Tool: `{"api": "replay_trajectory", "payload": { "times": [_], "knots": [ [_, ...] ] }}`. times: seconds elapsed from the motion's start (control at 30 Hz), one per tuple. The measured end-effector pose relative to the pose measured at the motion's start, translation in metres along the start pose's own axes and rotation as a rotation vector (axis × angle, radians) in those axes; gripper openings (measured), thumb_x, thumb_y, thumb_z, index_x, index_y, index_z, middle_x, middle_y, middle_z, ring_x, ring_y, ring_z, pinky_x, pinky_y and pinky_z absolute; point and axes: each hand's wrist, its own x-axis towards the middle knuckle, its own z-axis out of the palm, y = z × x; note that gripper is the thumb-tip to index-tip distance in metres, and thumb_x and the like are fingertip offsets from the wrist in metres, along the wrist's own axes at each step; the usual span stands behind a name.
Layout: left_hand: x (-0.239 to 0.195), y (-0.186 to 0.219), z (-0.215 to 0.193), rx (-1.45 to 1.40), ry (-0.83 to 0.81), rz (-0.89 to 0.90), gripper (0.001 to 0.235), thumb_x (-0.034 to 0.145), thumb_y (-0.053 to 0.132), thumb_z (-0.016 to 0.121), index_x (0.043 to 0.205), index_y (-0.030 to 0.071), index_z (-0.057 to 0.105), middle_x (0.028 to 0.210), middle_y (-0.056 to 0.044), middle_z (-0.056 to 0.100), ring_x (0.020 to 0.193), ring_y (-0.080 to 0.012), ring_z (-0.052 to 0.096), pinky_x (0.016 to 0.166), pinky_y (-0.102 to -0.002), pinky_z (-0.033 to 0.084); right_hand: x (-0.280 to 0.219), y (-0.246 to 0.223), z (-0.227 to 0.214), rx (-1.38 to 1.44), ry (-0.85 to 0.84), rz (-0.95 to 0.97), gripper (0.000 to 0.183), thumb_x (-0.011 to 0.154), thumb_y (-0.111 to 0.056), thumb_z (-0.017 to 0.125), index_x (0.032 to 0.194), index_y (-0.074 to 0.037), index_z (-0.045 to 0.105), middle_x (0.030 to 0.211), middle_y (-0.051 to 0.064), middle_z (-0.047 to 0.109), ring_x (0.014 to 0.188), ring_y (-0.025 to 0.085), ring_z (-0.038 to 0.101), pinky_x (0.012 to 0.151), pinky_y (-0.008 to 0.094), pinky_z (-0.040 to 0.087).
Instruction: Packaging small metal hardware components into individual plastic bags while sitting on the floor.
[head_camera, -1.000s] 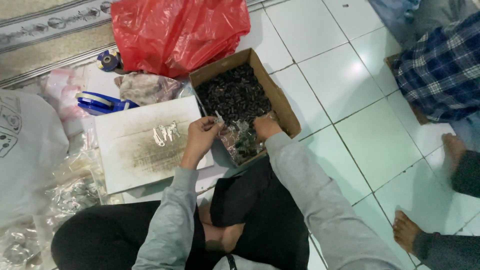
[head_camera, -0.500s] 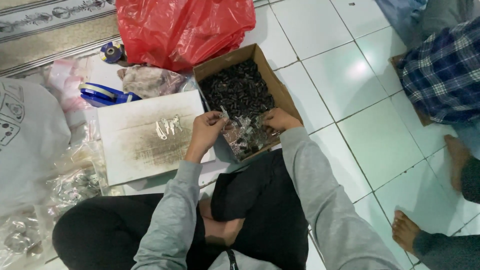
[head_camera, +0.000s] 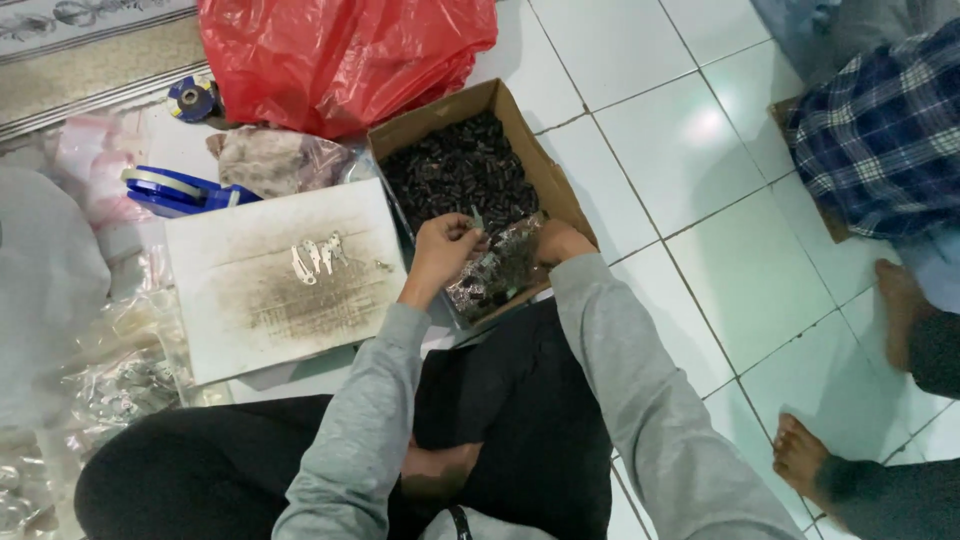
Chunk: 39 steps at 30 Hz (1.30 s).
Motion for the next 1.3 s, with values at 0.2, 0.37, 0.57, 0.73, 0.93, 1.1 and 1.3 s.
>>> {"api": "replay_trajectory", "payload": {
  "times": [0.2,0.37,0.57,0.73,0.93,1.1,1.3],
  "knots": [
    [-0.011,0.018,-0.013,-0.043,-0.060,0.028,0.035,0.100,0.014,0.067,0.124,-0.012,0.064,0.117,-0.039,0.066,0.104,-0.0538,0.068,0.077,-0.056,0.064,-0.046,-0.019,-0.020,-0.155,-0.019,-0.068,0.035,0.093,-0.014,0.060,0.119,0.005,0.074,0.101,0.024,0.077,0.089,0.034,0.076,0.078,0.043,0.061],
    [-0.009,0.015,-0.021,-0.230,-0.041,0.015,0.034,0.099,0.010,0.068,0.124,-0.013,0.064,0.110,-0.033,0.071,0.102,-0.0379,0.074,0.082,-0.045,0.065,-0.105,-0.070,-0.011,-0.306,-0.119,-0.152,0.045,0.088,-0.022,0.069,0.124,0.005,0.070,0.123,0.024,0.071,0.115,0.041,0.067,0.097,0.051,0.056],
    [-0.010,0.007,-0.021,-0.303,-0.035,0.009,0.029,0.098,0.007,0.070,0.119,-0.012,0.065,0.106,-0.032,0.072,0.098,-0.0382,0.075,0.080,-0.046,0.066,-0.079,-0.074,-0.011,-0.278,-0.257,-0.230,0.064,0.086,-0.039,0.075,0.135,0.000,0.066,0.139,0.024,0.064,0.132,0.042,0.059,0.107,0.053,0.050],
    [-0.005,0.005,-0.022,-0.349,-0.045,0.000,0.026,0.098,0.007,0.070,0.118,-0.010,0.068,0.103,-0.029,0.074,0.093,-0.0345,0.076,0.077,-0.041,0.067,-0.067,-0.060,0.010,-0.484,-0.293,-0.251,0.052,0.075,-0.040,0.078,0.122,-0.018,0.077,0.129,0.008,0.073,0.122,0.031,0.067,0.098,0.045,0.057],
    [-0.004,0.001,-0.016,-0.314,0.034,-0.035,0.028,0.093,0.012,0.078,0.116,-0.002,0.070,0.090,-0.017,0.076,0.074,-0.0224,0.077,0.056,-0.027,0.063,-0.080,-0.082,-0.016,-0.156,-0.267,-0.263,0.064,0.090,-0.024,0.059,0.144,0.009,0.054,0.149,0.030,0.054,0.137,0.046,0.052,0.111,0.054,0.046],
    [-0.012,0.016,-0.016,-0.236,0.050,-0.019,0.020,0.092,0.012,0.076,0.109,0.001,0.074,0.084,-0.010,0.076,0.066,-0.0127,0.070,0.053,-0.024,0.059,-0.061,-0.071,0.003,-0.247,-0.065,-0.302,0.059,0.075,-0.043,0.083,0.115,0.000,0.076,0.112,0.023,0.074,0.109,0.043,0.069,0.090,0.053,0.059],
    [-0.010,0.008,-0.017,-0.177,0.062,0.025,0.019,0.093,0.015,0.076,0.108,0.002,0.075,0.083,-0.010,0.077,0.067,-0.0140,0.070,0.052,-0.026,0.056,-0.169,-0.165,-0.003,-0.699,0.061,-0.377,0.040,0.091,-0.028,0.064,0.125,-0.008,0.074,0.118,0.010,0.076,0.113,0.029,0.071,0.095,0.044,0.057]
  ]
}}
